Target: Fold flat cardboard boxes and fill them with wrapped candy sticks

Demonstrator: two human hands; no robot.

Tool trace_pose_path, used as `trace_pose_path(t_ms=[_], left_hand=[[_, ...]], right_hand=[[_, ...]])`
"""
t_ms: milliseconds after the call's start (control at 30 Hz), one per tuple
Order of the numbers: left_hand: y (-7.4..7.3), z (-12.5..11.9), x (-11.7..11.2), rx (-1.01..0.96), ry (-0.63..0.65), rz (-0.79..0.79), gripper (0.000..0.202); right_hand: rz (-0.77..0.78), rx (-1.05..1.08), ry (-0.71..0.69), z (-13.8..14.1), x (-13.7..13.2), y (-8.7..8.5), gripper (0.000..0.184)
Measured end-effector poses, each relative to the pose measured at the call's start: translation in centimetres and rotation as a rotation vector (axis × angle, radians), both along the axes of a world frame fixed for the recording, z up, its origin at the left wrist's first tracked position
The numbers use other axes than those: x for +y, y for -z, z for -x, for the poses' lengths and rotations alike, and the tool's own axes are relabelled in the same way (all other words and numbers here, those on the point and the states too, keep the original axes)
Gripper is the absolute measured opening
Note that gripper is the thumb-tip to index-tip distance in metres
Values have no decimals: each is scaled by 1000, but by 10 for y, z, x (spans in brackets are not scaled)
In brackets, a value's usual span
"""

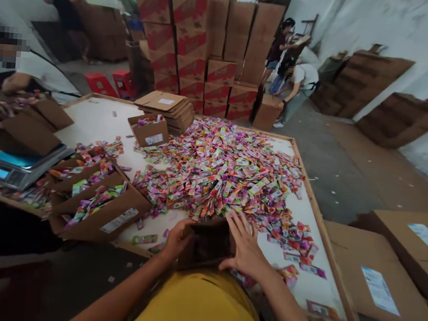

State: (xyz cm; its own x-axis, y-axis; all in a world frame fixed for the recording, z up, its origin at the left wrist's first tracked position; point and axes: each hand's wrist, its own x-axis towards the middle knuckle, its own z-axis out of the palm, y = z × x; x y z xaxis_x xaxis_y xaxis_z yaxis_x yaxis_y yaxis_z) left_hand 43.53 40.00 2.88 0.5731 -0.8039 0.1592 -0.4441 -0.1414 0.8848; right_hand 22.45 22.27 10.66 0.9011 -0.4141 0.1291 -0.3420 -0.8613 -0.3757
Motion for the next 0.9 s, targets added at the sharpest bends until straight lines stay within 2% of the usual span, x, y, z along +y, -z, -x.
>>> trace_pose_path(t_ms=[33, 67, 133, 167, 200, 267, 333, 367, 433, 533, 600, 700, 800, 867, 900], left_hand=[[-1, -6, -1, 0, 14, -13, 34], [-5, -13, -2, 5, 39, -31, 32], [-20, -29, -4, 34, 122, -99, 32], [-31, -35, -4, 49, 176, -133, 34], [-43, -39, -3, 53, 233, -160, 37], [-65, -38, 0, -14, 352, -188, 40], [-79, -24, 2, -186, 476, -182, 39], [-81, -14, 2, -275, 521, -192, 45], [-77, 7, -3, -388, 545, -243, 52], [-62, 30, -19, -455, 439, -386, 37], [-55, 38, -33, -543, 375, -464, 29], [-52, 44, -48, -639, 358, -454, 16], [-52, 42, -51, -656, 396, -461, 10], [-52, 38, -50, -670, 403, -471, 17], [-52, 35, -49, -685, 423, -462, 30]], right_hand=[[-7, 7, 31, -8, -2, -1, 113], [-11, 9, 73, -15, -4, -1, 92], [2, -2, 145, -24, -7, -1, 48], [13, -14, 144, -24, -6, 0, 35], [19, -33, 108, -23, -5, 1, 31], [5, -77, -21, -14, -1, 7, 35], [-30, -106, -132, -3, 4, 16, 35], [-44, -110, -149, 0, 6, 20, 31], [-45, -103, -116, 1, 9, 29, 24], [31, -48, -24, -11, 10, 39, 24], [63, -12, 15, -18, 8, 43, 16], [-38, -37, 0, -22, 6, 46, 9], [-63, -53, -52, -20, 4, 51, 16], [-39, -45, -61, -19, 3, 54, 19], [-51, -57, -63, -19, 2, 55, 21]])
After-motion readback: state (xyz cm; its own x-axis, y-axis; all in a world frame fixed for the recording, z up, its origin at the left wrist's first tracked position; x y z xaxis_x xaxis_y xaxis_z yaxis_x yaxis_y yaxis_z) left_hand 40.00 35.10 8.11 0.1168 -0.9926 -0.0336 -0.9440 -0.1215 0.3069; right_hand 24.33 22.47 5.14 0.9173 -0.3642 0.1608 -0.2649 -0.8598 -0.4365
